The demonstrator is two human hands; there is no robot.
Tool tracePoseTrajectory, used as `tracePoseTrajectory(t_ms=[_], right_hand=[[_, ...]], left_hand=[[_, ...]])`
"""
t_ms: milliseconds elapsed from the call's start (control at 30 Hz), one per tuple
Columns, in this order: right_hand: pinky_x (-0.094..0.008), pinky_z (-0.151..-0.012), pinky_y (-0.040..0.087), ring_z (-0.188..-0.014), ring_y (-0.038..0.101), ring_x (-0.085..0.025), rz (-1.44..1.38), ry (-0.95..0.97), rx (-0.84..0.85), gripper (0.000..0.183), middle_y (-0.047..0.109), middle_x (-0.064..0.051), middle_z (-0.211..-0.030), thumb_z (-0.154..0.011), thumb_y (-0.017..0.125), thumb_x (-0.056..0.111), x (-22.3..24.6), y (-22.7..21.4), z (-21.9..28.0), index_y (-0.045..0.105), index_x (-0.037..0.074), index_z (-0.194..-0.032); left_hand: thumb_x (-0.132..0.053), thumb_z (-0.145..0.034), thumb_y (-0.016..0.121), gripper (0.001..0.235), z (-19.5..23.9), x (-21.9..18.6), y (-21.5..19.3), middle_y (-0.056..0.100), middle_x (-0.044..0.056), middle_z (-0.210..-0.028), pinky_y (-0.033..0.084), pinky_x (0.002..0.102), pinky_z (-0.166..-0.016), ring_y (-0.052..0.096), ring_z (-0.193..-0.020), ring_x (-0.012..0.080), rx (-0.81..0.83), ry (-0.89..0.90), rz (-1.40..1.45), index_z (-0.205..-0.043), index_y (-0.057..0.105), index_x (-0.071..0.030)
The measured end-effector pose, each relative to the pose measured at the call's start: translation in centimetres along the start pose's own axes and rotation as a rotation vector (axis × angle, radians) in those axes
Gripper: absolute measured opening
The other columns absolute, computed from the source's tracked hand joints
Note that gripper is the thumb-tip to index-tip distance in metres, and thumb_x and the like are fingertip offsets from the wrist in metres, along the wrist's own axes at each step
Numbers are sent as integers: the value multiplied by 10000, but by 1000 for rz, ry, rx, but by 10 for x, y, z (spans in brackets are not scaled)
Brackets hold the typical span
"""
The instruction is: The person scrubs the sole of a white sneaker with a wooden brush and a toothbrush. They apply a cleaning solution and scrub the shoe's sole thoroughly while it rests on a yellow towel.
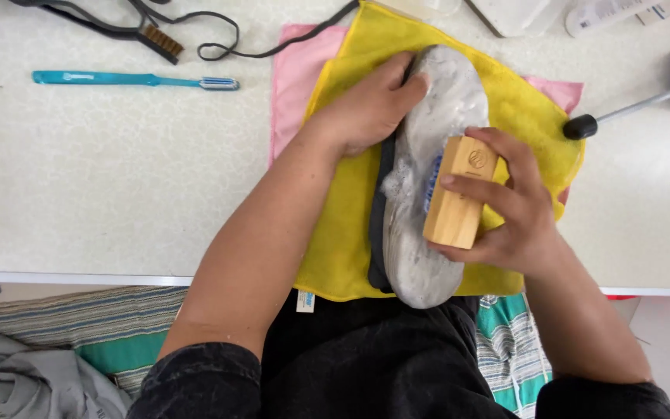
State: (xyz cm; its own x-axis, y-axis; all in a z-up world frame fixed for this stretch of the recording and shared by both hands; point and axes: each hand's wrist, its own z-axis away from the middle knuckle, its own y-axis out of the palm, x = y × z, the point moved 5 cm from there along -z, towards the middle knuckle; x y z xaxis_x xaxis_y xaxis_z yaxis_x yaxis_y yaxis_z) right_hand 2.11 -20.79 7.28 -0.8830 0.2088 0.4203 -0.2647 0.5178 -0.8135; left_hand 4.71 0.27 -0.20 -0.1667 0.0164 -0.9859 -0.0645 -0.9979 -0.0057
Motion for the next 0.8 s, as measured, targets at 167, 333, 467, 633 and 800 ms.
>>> tracePoseTrajectory(t_ms=[167,333,467,633,800], right_hand=[[-602,-1157,465,-1401,514,-492,29,22,-32,751,418,-288,-1508,-852,898,425,-38,-8,-24,557,23,-1387],[-592,-1090,496,-1372,489,-459,-3,-1,10,704,412,-239,-1477,-852,895,420,-43,4,-40,576,56,-1364],[-634,-1102,499,-1367,490,-497,-38,-45,49,733,450,-284,-1402,-780,906,442,-20,6,-49,607,21,-1299],[-637,-1103,474,-1363,485,-513,34,-4,-11,687,460,-317,-1423,-866,906,296,-52,6,-59,570,-24,-1373],[-602,-1136,514,-1419,448,-433,-98,-56,91,736,398,-243,-1525,-802,890,363,-45,15,-65,553,70,-1386]], left_hand=[[-419,-948,412,479,-1,-2,5,642,80,-1289,444,327,-1018,580,-1206,187,56,-17,17,-1248,544,-70],[-393,-963,410,433,0,0,3,647,86,-1268,457,341,-1010,583,-1190,193,57,-16,47,-1229,546,-78],[-359,-961,424,380,-7,9,6,668,97,-1207,450,342,-1008,598,-1153,190,34,16,21,-1168,561,-72],[-382,-958,401,389,-5,6,7,653,80,-1164,452,335,-963,585,-1107,180,55,-6,36,-1145,558,-78],[-412,-964,404,680,-2,12,1,485,164,-1555,357,385,-1134,474,-1409,271,51,-102,8,-1517,369,-18]])
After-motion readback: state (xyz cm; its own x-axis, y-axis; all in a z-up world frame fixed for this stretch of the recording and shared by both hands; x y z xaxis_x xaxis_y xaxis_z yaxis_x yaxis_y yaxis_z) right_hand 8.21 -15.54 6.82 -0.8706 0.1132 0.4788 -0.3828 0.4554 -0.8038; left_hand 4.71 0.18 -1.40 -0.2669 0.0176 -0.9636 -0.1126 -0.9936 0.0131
